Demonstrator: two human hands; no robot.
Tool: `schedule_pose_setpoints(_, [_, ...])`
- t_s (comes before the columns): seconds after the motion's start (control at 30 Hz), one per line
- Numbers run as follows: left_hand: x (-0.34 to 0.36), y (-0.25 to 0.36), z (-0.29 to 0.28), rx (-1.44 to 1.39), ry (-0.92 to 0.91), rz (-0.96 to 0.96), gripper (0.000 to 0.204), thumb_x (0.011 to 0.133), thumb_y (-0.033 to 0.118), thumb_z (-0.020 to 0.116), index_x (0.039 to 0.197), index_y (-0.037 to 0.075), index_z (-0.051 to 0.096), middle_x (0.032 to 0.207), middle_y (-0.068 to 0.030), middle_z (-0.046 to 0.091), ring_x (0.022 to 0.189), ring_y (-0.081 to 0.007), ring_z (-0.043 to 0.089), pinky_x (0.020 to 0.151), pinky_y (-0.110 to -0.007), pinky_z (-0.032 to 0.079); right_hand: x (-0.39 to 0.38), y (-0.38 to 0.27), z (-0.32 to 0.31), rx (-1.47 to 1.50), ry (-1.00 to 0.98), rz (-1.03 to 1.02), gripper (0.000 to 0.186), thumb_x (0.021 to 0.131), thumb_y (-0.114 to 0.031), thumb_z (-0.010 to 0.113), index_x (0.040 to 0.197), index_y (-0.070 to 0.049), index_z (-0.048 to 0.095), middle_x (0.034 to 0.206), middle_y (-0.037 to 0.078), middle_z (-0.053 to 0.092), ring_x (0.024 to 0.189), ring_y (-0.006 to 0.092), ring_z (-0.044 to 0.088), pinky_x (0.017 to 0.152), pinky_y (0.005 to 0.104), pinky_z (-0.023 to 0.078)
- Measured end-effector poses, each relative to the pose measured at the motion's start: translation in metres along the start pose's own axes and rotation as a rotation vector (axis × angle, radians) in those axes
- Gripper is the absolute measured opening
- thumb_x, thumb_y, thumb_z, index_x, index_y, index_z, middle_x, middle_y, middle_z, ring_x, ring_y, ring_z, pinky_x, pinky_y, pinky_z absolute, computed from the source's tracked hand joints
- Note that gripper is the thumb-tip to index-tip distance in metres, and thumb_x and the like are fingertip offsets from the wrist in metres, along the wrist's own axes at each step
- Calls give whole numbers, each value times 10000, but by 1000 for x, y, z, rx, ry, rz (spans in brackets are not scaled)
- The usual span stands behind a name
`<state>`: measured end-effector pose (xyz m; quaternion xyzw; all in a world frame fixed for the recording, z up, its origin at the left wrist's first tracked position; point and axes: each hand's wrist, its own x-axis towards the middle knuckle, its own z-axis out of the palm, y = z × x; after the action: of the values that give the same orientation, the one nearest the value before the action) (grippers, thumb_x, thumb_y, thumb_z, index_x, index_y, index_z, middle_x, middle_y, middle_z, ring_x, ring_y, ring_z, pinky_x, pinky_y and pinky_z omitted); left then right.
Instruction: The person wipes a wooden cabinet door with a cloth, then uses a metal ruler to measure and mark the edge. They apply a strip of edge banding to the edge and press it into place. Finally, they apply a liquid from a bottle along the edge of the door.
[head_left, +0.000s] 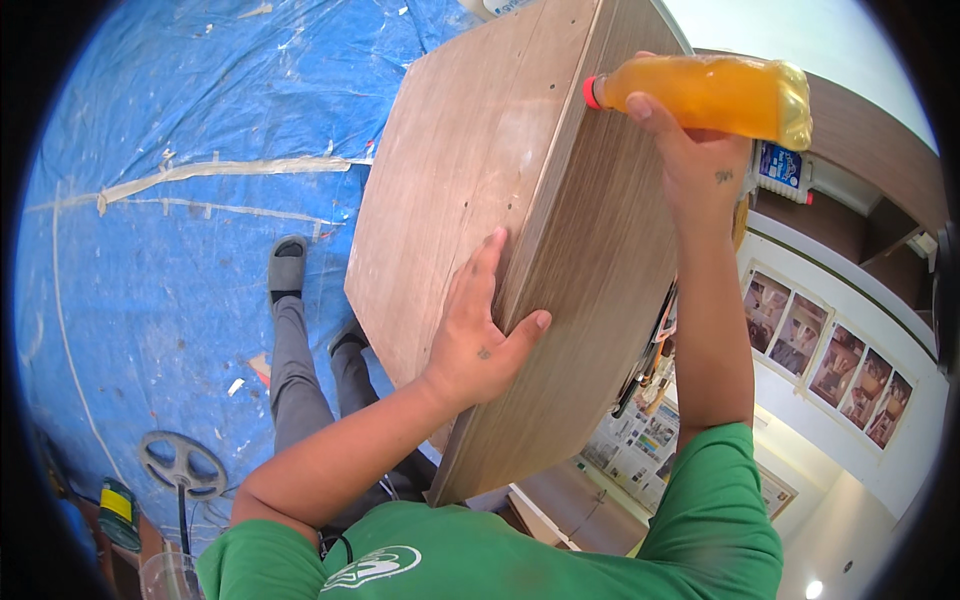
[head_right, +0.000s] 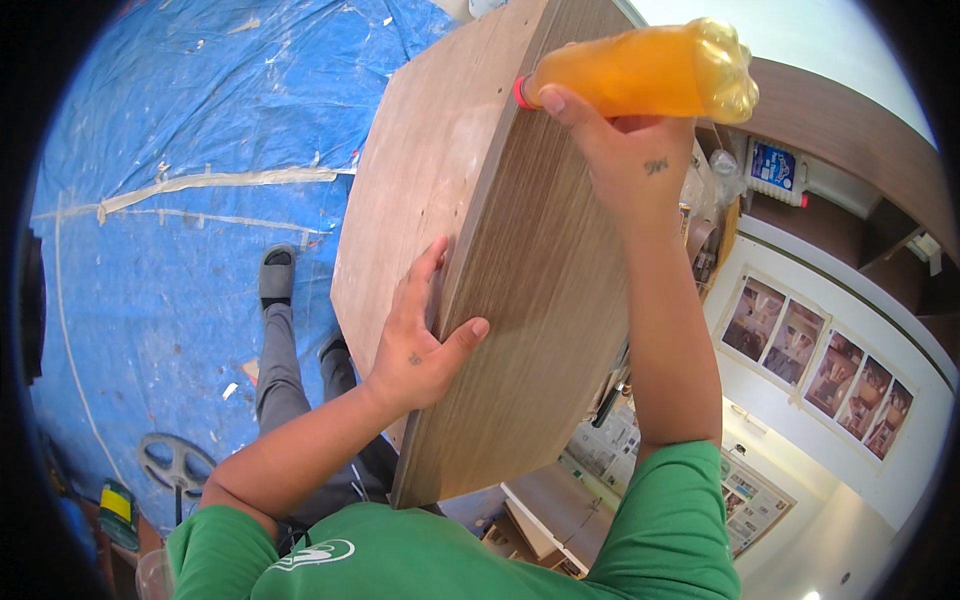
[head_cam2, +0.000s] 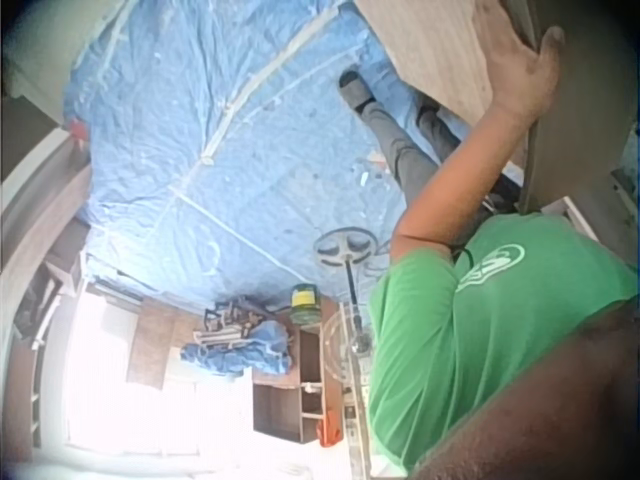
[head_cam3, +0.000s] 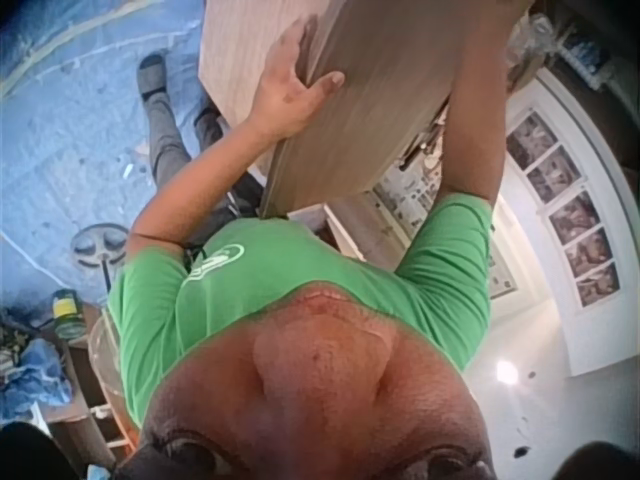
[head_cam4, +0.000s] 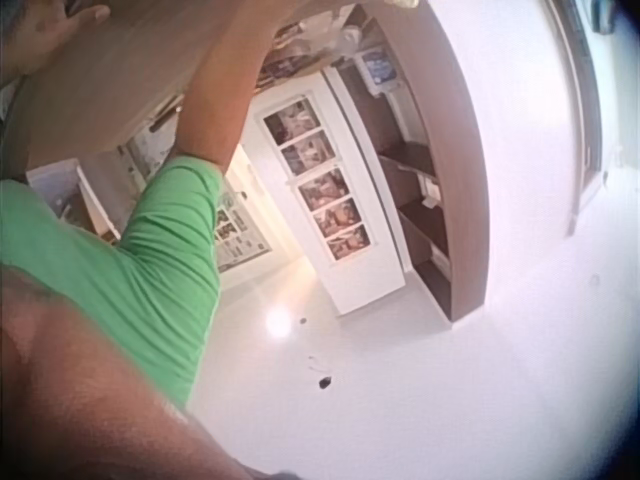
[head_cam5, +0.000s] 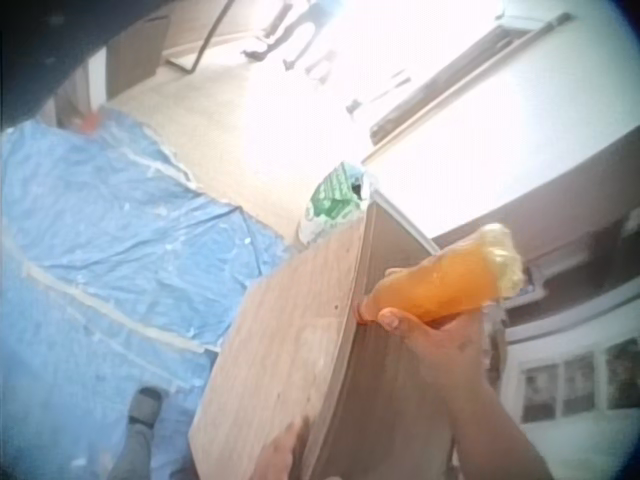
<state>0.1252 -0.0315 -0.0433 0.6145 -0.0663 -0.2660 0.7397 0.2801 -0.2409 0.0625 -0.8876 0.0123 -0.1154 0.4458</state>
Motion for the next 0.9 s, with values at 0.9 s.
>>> schedule_pose_setpoints(0.9, [-2,0,0,-10,-12,-38,909,959,313,731,1622,-47,223,1606,-294,371,1486,-435,372,1233,-491,295,-5,-6,-4,-83,-105,75,479,860,-77,870,1259,-12,612,1199,120,729,1104,187,706,993,335,566])
